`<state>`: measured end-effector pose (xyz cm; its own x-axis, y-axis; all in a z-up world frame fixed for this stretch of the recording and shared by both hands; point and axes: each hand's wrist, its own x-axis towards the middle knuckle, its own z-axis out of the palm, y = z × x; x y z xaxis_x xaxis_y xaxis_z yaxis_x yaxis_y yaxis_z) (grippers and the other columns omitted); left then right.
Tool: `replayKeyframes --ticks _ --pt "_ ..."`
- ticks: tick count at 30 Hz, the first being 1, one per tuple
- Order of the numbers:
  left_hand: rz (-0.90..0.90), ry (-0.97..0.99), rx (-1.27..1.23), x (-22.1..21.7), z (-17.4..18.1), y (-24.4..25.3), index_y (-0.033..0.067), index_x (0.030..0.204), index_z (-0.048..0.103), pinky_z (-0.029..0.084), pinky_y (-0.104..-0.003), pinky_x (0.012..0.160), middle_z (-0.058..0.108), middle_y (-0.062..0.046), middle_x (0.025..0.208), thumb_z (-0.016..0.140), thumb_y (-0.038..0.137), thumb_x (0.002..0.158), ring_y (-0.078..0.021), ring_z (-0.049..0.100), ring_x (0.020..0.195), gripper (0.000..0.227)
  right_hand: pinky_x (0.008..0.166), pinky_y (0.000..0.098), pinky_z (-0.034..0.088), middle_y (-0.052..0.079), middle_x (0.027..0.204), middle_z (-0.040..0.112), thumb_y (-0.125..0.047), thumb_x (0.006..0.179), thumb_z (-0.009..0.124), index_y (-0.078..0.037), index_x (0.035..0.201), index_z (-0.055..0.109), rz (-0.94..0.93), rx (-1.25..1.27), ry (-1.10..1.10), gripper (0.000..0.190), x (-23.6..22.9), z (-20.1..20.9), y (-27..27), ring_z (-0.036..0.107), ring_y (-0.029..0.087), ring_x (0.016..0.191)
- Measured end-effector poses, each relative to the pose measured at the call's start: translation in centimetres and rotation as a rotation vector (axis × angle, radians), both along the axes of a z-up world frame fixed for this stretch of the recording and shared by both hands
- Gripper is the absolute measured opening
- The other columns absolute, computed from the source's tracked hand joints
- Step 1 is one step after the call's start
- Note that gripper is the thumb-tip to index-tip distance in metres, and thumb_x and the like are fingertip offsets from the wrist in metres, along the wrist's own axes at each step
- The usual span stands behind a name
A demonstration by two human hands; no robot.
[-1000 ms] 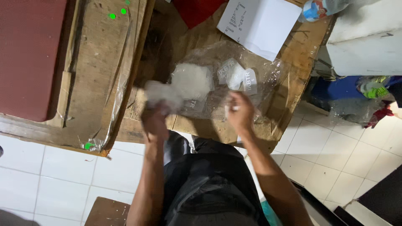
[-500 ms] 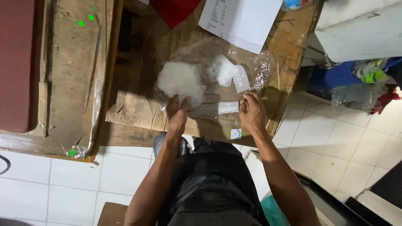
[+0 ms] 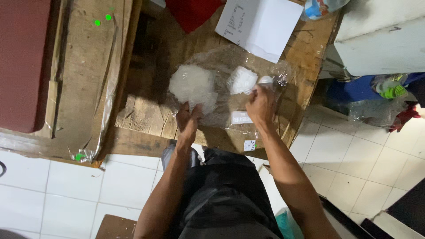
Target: The person separates and stacks small white stickers from a plastic sheet on a wooden table. They peel individual stickers and place them into a growing pile, occasionally adjusting the sheet and the pile.
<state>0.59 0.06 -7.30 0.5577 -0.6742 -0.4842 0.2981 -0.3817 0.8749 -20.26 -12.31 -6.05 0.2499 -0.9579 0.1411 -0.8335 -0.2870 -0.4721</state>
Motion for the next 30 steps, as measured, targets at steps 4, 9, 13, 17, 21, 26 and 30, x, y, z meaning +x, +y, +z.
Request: replayKeyframes --ticks 4,9,13,17,21,26,30 --pt "0.035 0.028 -0.043 0.6 2.5 -0.4 0.0055 0.106 0.074 0.053 -0.038 0.082 0.071 -0.01 0.091 0.076 0.019 0.09 -0.0163 0.06 0.092 0.021 0.077 0.0468 0.05 0.014 0.083 0.063 0.0 0.081 0.072 -0.002 0.105 0.069 -0.048 -0.115 0.004 0.024 0.0 -5.6 0.5 0.066 0.037 0.08" --pt "-0.027 0.094 -0.071 1.4 -2.0 0.9 -0.0033 0.124 0.065 0.052 -0.053 0.088 0.07 -0.024 0.112 0.071 0.023 0.1 -0.0269 0.062 0.105 0.036 0.079 0.0518 0.052 0.019 0.086 0.063 -0.001 0.076 0.073 0.003 0.112 0.067 -0.014 -0.014 -0.087 0.036 4.0 -5.8 1.2 0.066 0.042 0.083" --pt "-0.051 0.146 -0.009 1.2 -2.2 0.6 -0.0114 0.146 0.042 0.039 -0.068 0.107 0.036 -0.041 0.151 0.073 0.028 0.098 -0.0583 0.029 0.142 0.07 0.083 0.0497 0.052 0.019 0.095 0.064 -0.003 0.081 0.071 0.001 0.111 0.069 -0.015 -0.048 -0.067 0.03 4.2 -3.7 1.3 0.065 0.04 0.089" --pt "0.011 0.227 -0.069 1.5 -2.9 0.8 -0.0049 0.138 0.056 0.049 -0.058 0.098 0.061 -0.026 0.134 0.073 0.019 0.098 -0.0411 0.054 0.128 0.05 0.09 0.042 0.05 0.01 0.101 0.065 0.0 0.087 0.068 -0.006 0.11 0.07 -0.043 0.007 -0.039 0.023 0.3 -2.0 2.0 0.064 0.029 0.095" --pt "0.022 0.209 -0.088 1.2 -3.0 0.9 -0.0014 0.135 0.06 0.03 -0.059 0.113 0.055 -0.026 0.143 0.073 0.013 0.097 -0.0371 0.036 0.14 0.043 0.09 0.0552 0.048 0.024 0.103 0.064 0.005 0.085 0.062 0.003 0.115 0.065 -0.102 0.052 -0.037 0.03 -1.6 0.8 2.3 0.063 0.046 0.098" --pt "0.039 0.415 -0.137 1.2 0.4 0.7 0.0084 0.124 0.066 0.06 -0.041 0.079 0.07 -0.008 0.113 0.076 0.017 0.094 -0.0202 0.069 0.091 0.033 0.1 0.0539 0.048 0.027 0.124 0.066 -0.004 0.092 0.066 0.002 0.129 0.065 -0.101 0.195 -0.155 0.038 -1.2 2.7 4.0 0.064 0.045 0.116" --pt "0.031 0.561 -0.171 -0.3 5.1 1.0 0.0048 0.116 0.069 0.065 -0.045 0.077 0.073 -0.019 0.098 0.069 0.008 0.095 -0.0276 0.073 0.081 0.021 0.094 0.0395 0.059 0.019 0.117 0.074 -0.02 0.094 0.075 -0.003 0.133 0.065 0.02 0.683 -0.763 0.044 3.1 9.1 7.5 0.072 0.026 0.109"
